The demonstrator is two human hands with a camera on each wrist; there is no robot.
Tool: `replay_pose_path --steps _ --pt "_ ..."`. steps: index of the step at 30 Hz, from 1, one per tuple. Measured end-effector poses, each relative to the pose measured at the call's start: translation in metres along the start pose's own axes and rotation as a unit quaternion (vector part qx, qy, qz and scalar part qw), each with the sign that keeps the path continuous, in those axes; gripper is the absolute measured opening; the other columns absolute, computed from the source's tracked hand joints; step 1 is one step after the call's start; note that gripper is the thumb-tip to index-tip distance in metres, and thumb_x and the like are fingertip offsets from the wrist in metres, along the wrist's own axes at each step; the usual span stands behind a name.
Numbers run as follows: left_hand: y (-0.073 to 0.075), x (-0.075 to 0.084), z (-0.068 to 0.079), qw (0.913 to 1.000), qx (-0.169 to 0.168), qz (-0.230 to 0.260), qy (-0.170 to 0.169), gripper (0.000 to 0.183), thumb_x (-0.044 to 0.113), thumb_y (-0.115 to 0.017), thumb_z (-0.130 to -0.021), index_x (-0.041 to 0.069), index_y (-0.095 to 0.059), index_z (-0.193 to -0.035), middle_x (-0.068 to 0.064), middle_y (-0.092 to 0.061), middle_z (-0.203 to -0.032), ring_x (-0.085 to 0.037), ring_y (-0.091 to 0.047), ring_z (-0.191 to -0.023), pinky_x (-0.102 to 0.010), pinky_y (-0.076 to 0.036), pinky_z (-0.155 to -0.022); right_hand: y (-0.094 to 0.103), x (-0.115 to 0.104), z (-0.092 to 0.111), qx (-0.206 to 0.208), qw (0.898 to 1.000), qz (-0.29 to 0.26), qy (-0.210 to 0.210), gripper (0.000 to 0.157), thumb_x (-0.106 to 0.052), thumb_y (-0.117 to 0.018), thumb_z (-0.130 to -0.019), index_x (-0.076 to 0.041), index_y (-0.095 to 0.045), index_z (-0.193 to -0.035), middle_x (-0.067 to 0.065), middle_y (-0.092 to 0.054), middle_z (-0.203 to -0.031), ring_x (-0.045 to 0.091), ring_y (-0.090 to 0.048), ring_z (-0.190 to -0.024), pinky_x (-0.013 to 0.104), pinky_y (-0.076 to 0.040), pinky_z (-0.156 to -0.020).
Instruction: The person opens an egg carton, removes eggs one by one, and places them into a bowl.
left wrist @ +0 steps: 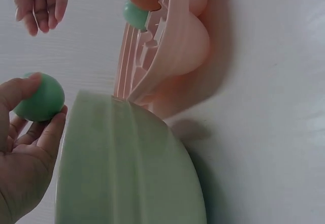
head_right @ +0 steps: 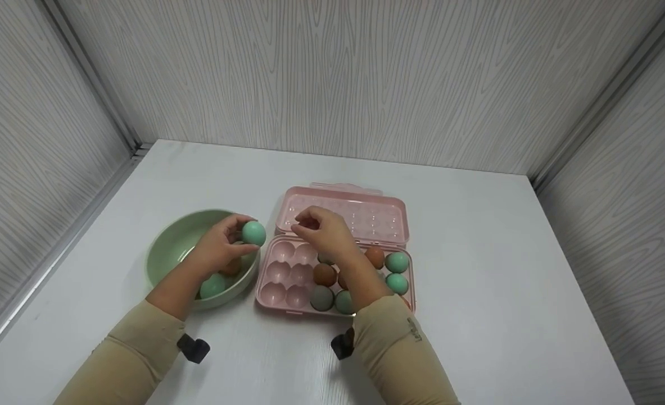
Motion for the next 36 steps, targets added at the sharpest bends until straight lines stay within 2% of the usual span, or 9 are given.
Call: replay_pose_path --steps 8,14,19,28,33,36 --pt "0.001 -0.012 0.003 0.9994 -0.018 0.027 0.009 0.048 0.009 -0.075 -0.074 0.013 -0.052 -0.117 -0.004 -0.054 -0.122 -0.021 -0.049 -0.117 -0.036 -0.041 -0.096 0.001 0.001 0.001 -0.003 1.000 -0.004 0.003 0.029 -0.030 -0.064 -0.086 -0.010 -0.062 -0.107 0.003 -0.061 -0.097 0.019 -0.055 -0.087 0.029 -0.049 -0.078" --pt "0.004 -0.020 0.004 0.9990 -0.023 0.024 0.028 0.045 0.006 -0.075 -0.074 0.014 -0.053 -0.113 -0.006 -0.055 -0.116 -0.022 -0.050 -0.113 -0.037 -0.045 -0.090 0.000 0.003 0.002 -0.004 1.000 -0.015 -0.009 0.023 -0.029 -0.064 -0.086 -0.016 -0.063 -0.104 0.002 -0.061 -0.096 0.019 -0.056 -0.087 0.028 -0.049 -0.078" --pt "0.005 -0.027 0.005 0.9984 -0.031 0.006 0.047 0.046 0.005 -0.074 -0.074 0.015 -0.053 -0.113 -0.009 -0.055 -0.115 -0.023 -0.051 -0.110 -0.037 -0.048 -0.083 -0.001 0.003 0.001 -0.008 1.000 -0.010 -0.011 0.022 -0.030 -0.064 -0.086 -0.017 -0.063 -0.103 0.001 -0.061 -0.097 0.018 -0.056 -0.088 0.029 -0.049 -0.078" --pt "0.006 -0.033 0.010 0.9969 -0.051 -0.049 0.033 0.039 0.014 -0.074 -0.076 0.016 -0.057 -0.111 -0.006 -0.055 -0.109 -0.022 -0.051 -0.100 -0.037 -0.046 -0.083 -0.003 0.004 0.000 -0.010 1.000 0.003 -0.023 0.020 -0.029 -0.064 -0.086 -0.019 -0.062 -0.103 -0.001 -0.061 -0.098 0.018 -0.055 -0.090 0.030 -0.049 -0.081" --pt "0.006 -0.033 0.011 0.9965 -0.067 -0.047 0.019 0.037 0.013 -0.075 -0.075 0.014 -0.059 -0.108 -0.005 -0.057 -0.109 -0.021 -0.051 -0.100 -0.037 -0.044 -0.085 -0.003 0.001 0.002 -0.014 1.000 -0.004 -0.014 0.028 -0.029 -0.063 -0.086 -0.011 -0.062 -0.107 0.002 -0.060 -0.098 0.019 -0.054 -0.090 0.030 -0.048 -0.081" --pt "0.006 -0.033 0.011 0.9959 -0.080 -0.041 0.014 0.036 0.011 -0.074 -0.075 0.011 -0.059 -0.108 -0.006 -0.057 -0.108 -0.021 -0.051 -0.099 -0.035 -0.044 -0.085 -0.004 0.002 0.002 -0.014 1.000 -0.007 -0.007 0.026 -0.028 -0.063 -0.086 -0.011 -0.062 -0.106 0.002 -0.060 -0.097 0.019 -0.054 -0.089 0.030 -0.048 -0.080"
Point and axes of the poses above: each hand's wrist, its own z-axis away from the middle knuckle, its own y-axis out of the back of the hand, x = y × z, the point moved 5 cm from there along -z, towards the middle knuckle
